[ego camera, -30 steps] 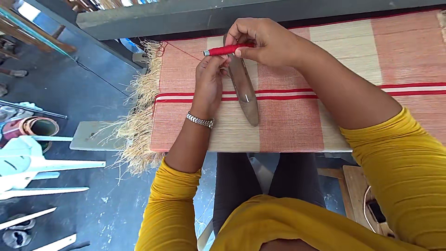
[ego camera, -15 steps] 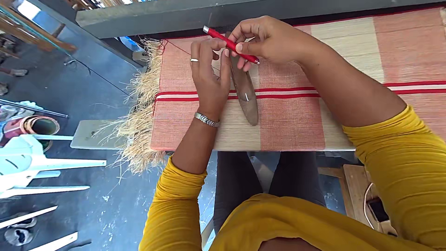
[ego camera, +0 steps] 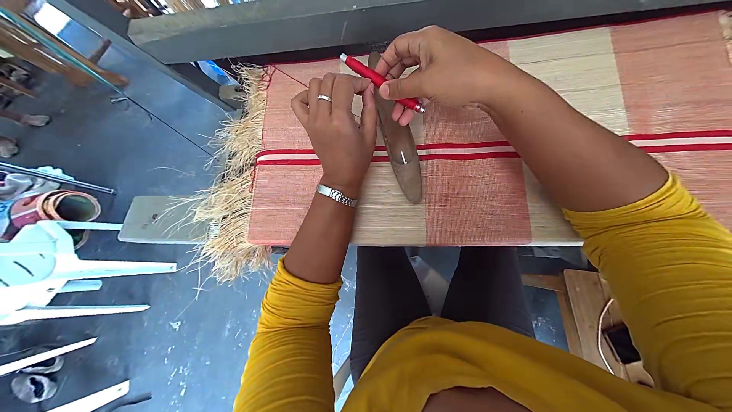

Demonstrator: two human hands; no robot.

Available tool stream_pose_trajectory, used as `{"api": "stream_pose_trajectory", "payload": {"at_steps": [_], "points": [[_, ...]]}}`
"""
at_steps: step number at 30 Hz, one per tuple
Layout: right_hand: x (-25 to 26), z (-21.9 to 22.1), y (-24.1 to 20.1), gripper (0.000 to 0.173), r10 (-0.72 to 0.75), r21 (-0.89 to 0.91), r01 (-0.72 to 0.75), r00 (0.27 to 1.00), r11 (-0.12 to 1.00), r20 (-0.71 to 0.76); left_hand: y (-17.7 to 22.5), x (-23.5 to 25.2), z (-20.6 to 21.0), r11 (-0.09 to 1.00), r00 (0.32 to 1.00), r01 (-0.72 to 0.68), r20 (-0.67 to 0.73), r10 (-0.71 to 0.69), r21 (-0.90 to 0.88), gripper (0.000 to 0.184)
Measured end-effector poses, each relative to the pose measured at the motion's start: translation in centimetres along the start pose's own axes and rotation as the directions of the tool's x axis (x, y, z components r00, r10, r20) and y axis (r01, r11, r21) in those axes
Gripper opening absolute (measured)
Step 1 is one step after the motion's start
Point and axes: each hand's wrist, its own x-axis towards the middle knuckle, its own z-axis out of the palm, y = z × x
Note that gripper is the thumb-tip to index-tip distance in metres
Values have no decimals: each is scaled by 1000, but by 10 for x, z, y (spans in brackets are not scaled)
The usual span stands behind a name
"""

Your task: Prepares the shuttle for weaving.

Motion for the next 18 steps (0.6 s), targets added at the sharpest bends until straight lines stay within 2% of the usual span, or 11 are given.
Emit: {"api": "stream_pose_trajectory", "payload": {"at_steps": [4,6,8,12,15,18], "points": [[-1,-1,-2,24,-17,-5,17,1000,1000,3,0,0,2,999,999,38,18,-38,-21,12],[-1,-1,-1,22,-59,-84,56,998,995,-23,-2,-1,2,981,995,94,51,-87,-169,15],[2,-5,2,23,-121,-222,104,991,969,-64,-4,0,3,915,989,146,91,-120,-377,18],[6,-9,6,24,-153,-258,130,986,957,-70,-2,1,4,688,955,295,213,-205,-663,23],[5,-7,5,24,-148,-184,137,988,973,-46,-1,2,4,444,881,471,378,-286,-762,20],[6,-5,6,21,-154,-159,150,988,976,-15,-2,5,2,185,783,596,515,-348,-781,19]]}}
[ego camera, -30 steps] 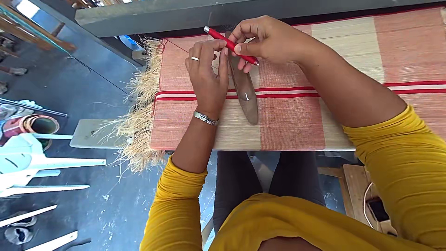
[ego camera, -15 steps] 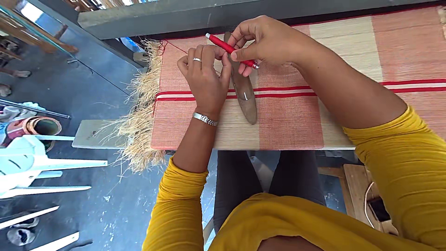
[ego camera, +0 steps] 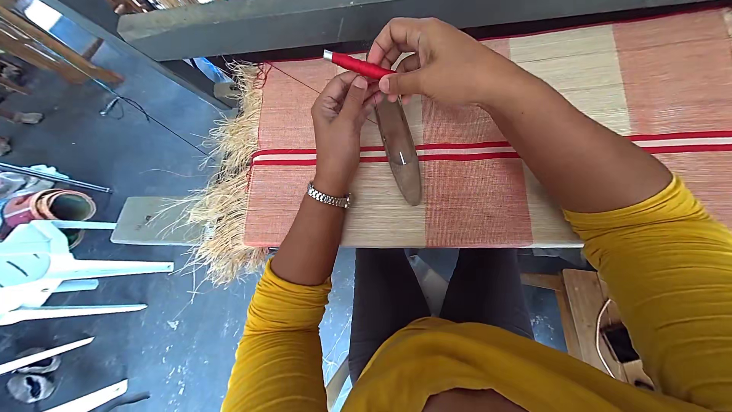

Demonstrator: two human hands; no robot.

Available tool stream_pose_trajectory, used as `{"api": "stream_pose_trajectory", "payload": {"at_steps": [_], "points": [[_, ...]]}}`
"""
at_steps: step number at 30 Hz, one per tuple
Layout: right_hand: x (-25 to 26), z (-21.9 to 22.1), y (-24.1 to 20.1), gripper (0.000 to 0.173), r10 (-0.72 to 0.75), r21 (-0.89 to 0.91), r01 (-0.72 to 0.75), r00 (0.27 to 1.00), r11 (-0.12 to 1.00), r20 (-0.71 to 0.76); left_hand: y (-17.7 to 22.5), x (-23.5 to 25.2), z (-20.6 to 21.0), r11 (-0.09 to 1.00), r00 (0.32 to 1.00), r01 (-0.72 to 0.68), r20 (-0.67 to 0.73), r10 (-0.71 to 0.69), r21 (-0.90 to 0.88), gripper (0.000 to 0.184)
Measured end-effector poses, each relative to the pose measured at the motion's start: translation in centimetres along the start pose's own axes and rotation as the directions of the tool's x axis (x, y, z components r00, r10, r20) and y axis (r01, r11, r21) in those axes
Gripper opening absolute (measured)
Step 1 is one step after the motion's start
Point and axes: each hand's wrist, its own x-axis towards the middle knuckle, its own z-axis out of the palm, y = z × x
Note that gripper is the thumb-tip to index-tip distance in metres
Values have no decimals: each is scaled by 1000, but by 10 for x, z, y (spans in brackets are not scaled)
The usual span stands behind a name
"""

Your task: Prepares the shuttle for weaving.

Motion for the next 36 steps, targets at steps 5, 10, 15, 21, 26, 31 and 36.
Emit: {"api": "stream_pose_trajectory", "payload": {"at_steps": [5,10,15,21,26,31,36], "points": [[2,-3,6,20,-113,-78,112,994,991,2,5,0,0,975,991,131,-12,-135,-179,14],[9,-5,19,18,-271,-120,266,962,956,-29,5,0,-2,971,992,126,-3,-129,-203,12],[10,-2,21,18,-275,-132,270,961,954,-14,2,1,-4,986,996,91,8,-90,-137,12],[9,0,19,25,-78,-202,52,990,978,-122,-2,2,-6,997,998,-68,2,68,44,9],[7,1,12,26,96,275,-90,995,957,-8,-2,0,-1,862,928,-373,129,350,343,11],[7,-2,11,22,131,462,-85,989,883,-67,-3,-1,2,693,853,-506,176,492,513,12],[14,-8,27,25,163,475,-54,968,878,-191,1,-3,4,668,846,-509,171,505,543,12]]}}
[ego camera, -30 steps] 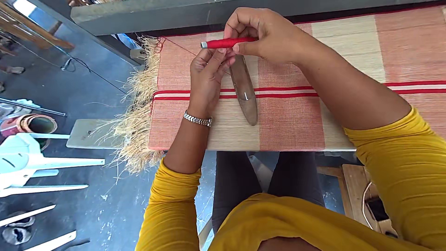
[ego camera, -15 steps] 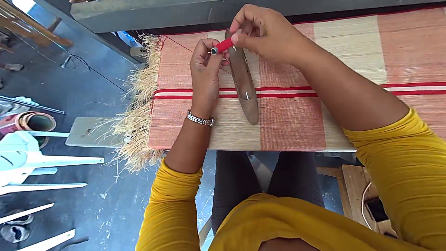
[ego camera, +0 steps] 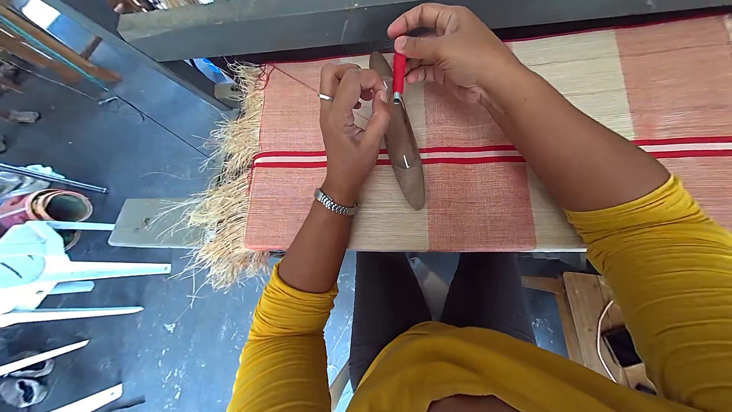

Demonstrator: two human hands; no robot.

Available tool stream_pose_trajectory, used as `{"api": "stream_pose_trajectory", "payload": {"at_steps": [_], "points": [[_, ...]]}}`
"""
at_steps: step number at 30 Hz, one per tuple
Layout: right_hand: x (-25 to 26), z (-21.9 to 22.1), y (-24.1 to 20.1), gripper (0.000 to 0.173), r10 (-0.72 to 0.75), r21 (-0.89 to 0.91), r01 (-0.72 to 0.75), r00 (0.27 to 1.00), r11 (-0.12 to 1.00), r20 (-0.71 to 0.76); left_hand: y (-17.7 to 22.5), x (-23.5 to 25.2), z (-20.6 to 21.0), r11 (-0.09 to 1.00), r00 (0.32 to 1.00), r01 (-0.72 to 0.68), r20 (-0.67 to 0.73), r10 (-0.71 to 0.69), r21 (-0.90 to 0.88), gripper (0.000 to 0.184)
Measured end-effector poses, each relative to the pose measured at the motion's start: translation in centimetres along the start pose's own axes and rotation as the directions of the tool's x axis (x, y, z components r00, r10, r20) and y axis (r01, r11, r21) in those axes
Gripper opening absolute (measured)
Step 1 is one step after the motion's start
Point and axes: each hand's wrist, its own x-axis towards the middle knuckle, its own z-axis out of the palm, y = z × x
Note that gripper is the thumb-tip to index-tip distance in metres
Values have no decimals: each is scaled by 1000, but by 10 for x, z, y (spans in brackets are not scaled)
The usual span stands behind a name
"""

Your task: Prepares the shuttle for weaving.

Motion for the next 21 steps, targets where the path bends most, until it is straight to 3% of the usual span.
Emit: {"api": "stream_pose_trajectory", "payload": {"at_steps": [8,21], "points": [[-6,8,-6,26,-110,-81,117,991,990,81,-3,-2,-3,999,998,39,43,-38,-12,22],[-7,7,-10,25,-156,-163,170,983,972,97,-3,-2,-5,998,1000,8,19,-9,58,16]]}}
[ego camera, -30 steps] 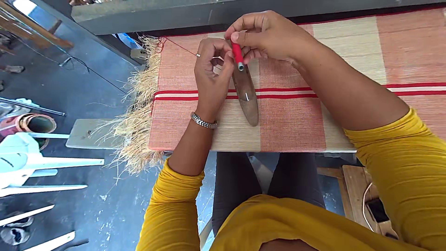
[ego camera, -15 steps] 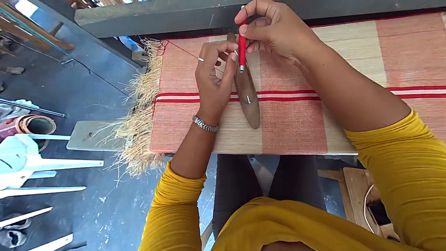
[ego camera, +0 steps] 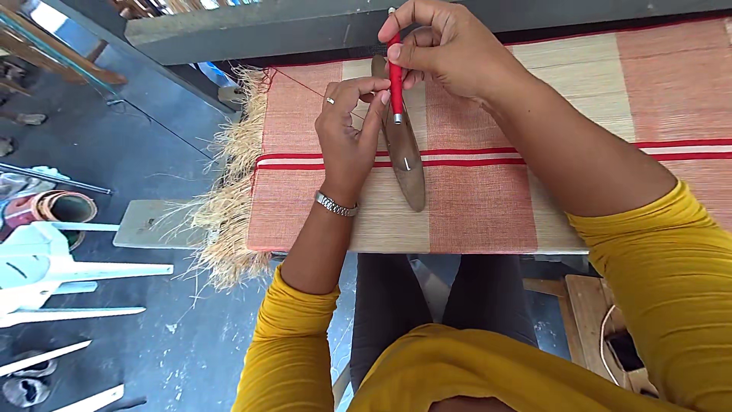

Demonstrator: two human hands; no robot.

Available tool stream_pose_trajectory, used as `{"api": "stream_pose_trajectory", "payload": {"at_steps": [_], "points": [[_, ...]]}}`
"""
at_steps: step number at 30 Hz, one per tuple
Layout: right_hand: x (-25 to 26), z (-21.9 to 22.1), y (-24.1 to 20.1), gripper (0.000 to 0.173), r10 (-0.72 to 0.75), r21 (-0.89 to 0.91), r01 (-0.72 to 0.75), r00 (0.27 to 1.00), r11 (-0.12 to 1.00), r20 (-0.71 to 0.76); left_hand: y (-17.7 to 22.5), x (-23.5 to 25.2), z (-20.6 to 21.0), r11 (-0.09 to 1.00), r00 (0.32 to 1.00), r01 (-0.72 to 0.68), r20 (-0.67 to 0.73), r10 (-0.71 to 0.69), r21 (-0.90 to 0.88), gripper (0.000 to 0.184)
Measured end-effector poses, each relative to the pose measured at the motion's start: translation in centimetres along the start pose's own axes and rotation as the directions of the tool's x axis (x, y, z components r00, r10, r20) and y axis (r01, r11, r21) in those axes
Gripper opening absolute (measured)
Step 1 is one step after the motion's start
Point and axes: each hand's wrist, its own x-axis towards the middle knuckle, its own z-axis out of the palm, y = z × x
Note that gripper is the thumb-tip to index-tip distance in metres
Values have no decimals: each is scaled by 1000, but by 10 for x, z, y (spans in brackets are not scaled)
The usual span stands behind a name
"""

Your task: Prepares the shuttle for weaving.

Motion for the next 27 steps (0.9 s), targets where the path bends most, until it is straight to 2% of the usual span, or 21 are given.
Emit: {"api": "stream_pose_trajectory", "payload": {"at_steps": [5,11,16,23,27], "points": [[-1,2,0,26,-11,4,10,1000,1000,7,1,-1,0,1000,1000,-16,-6,16,13,13],[-1,3,0,25,-28,-35,29,999,999,16,2,-1,3,993,999,-28,25,26,116,13],[-3,6,-2,25,-22,-62,24,999,998,42,2,0,4,995,999,-5,42,1,104,14],[-3,6,0,21,9,-82,1,994,997,111,2,-1,6,999,996,51,78,-52,11,14],[-1,5,3,25,111,16,-113,989,993,97,2,1,1,982,988,137,86,-127,-130,18]]}}
